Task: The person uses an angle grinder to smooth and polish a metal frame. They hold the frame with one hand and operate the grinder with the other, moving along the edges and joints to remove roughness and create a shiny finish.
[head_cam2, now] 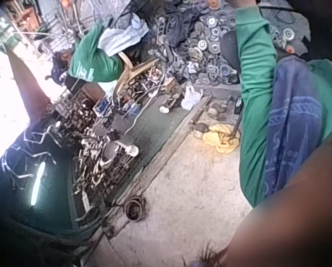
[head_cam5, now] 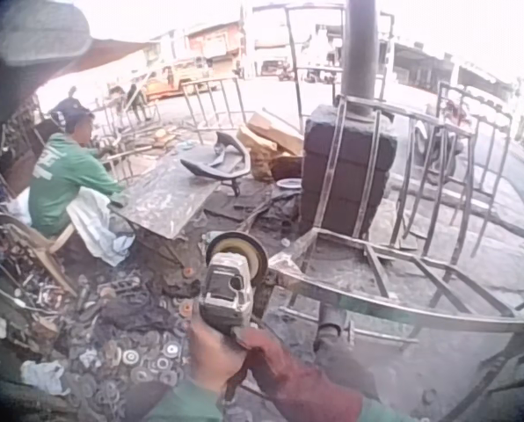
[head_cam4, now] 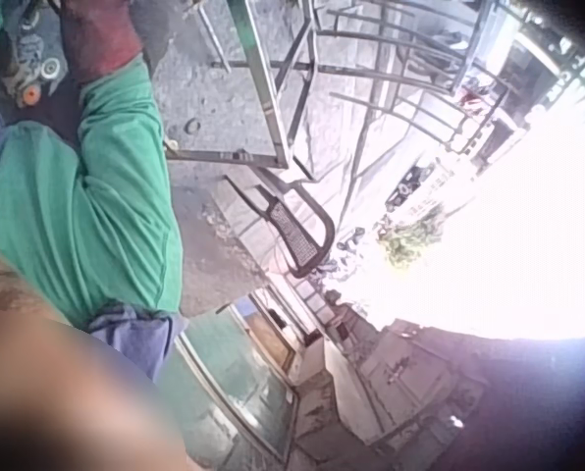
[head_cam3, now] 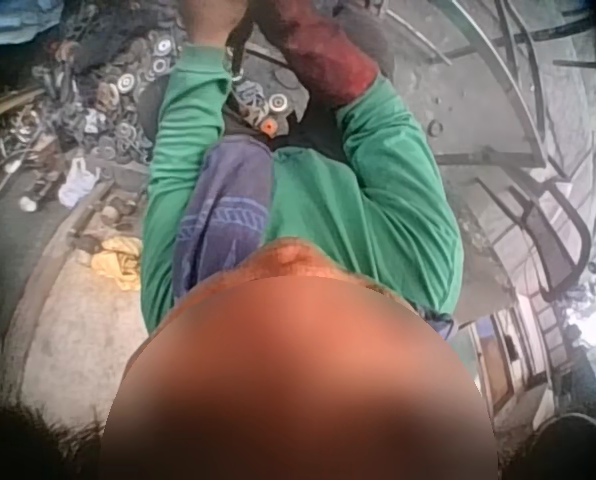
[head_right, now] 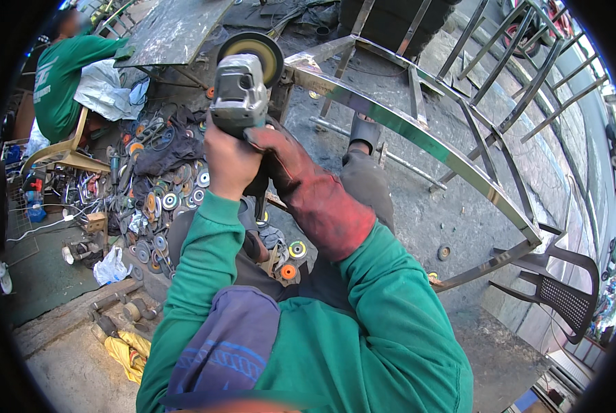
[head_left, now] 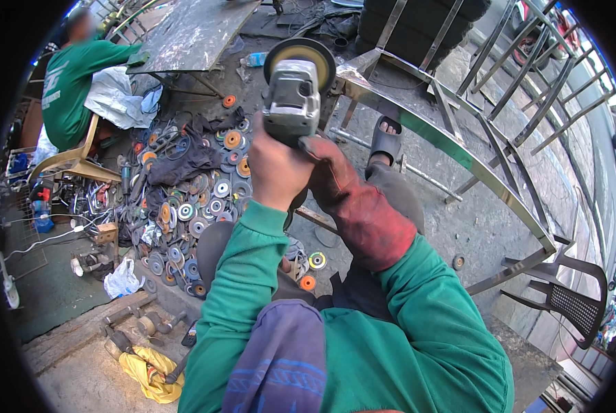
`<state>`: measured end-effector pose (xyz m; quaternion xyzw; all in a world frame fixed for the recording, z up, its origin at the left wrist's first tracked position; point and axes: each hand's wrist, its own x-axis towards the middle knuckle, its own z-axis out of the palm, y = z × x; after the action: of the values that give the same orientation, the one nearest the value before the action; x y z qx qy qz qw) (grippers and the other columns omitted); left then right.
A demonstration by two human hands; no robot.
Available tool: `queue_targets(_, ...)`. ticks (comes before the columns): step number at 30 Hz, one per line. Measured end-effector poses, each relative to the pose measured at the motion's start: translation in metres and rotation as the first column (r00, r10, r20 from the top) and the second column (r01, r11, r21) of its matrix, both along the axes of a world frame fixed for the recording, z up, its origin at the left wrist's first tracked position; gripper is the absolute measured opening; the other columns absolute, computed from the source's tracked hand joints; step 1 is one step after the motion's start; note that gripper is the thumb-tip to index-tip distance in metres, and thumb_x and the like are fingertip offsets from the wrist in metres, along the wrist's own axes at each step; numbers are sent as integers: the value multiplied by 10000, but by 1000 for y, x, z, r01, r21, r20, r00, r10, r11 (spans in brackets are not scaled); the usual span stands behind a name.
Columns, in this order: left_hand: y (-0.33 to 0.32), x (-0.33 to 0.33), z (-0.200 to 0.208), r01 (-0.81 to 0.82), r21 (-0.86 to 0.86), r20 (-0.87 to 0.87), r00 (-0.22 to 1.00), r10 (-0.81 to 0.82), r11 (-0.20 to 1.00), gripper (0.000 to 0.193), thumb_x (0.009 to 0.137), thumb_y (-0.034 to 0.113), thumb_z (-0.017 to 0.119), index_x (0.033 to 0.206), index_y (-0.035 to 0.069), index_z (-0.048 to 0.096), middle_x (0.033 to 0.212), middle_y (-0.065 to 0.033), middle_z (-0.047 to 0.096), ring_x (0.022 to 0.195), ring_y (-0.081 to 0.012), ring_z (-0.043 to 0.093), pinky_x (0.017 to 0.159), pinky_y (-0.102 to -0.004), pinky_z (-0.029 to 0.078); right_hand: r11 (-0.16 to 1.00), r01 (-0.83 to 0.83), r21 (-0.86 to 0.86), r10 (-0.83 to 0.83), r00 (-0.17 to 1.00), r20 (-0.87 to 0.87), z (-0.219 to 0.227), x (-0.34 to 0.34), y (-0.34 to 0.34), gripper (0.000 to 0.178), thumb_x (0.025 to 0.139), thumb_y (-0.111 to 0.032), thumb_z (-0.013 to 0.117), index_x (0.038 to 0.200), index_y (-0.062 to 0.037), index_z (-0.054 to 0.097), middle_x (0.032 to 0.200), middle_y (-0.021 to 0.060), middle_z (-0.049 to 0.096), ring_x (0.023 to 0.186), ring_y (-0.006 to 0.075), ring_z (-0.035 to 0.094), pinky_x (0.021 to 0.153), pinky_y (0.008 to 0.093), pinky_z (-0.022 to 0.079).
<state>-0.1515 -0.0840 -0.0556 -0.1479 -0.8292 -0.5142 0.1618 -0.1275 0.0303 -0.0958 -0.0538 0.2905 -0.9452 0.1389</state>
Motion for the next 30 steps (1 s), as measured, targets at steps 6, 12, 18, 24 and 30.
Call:
queue_targets(6, 0, -4, 2, 38, 6, -20, 999, -37, 999, 626, 746, 173, 943, 1234, -16, 600, 1081, -197, 755, 996, -357, 768, 862, -423, 594, 994, 76, 80, -74, 997, -27, 5, -1, -2, 626, 920, -341, 717, 1447, -16, 622, 1337, 101, 705, 1214, 214, 669, 1086, 370, 496)
queue_targets(12, 1, -6, 4, 37, -17, -27, 999, -37, 999, 630, 755, 155, 938, 1255, -28, 601, 1116, -191, 757, 1009, -344, 765, 886, -413, 589, 994, 89, 64, -86, 995, -56, 9, -1, -1, 644, 915, -349, 719, 1458, -20, 615, 1356, 100, 702, 1222, 210, 670, 1096, 372, 487)
queue_targets(18, 2, -5, 6, 16, -43, -26, 1000, -17, 999, 602, 755, 159, 935, 1224, -27, 607, 1071, -187, 761, 970, -347, 763, 867, -419, 592, 998, 64, 23, -64, 998, -21, 1, -4, -2, 652, 909, -370, 727, 1457, -31, 624, 1336, 91, 715, 1218, 212, 674, 1084, 381, 495)
queue_targets(24, 2, -11, 6, 49, 75, -58, 997, -45, 996, 590, 738, 182, 927, 1183, -31, 602, 1015, -217, 754, 955, -409, 764, 817, -446, 595, 983, 64, 170, -60, 998, -29, -1, 0, 2, 640, 914, -360, 728, 1457, -37, 627, 1324, 98, 719, 1220, 219, 677, 1084, 384, 501)
queue_targets(30, 2, -19, 8, 60, 61, -59, 997, -56, 996, 627, 730, 258, 946, 1144, -23, 568, 945, -245, 746, 929, -493, 743, 749, -496, 597, 996, 57, 65, -62, 995, 82, 10, -2, -1, 618, 922, -367, 737, 1441, -47, 637, 1324, 93, 714, 1200, 228, 679, 1072, 395, 504)
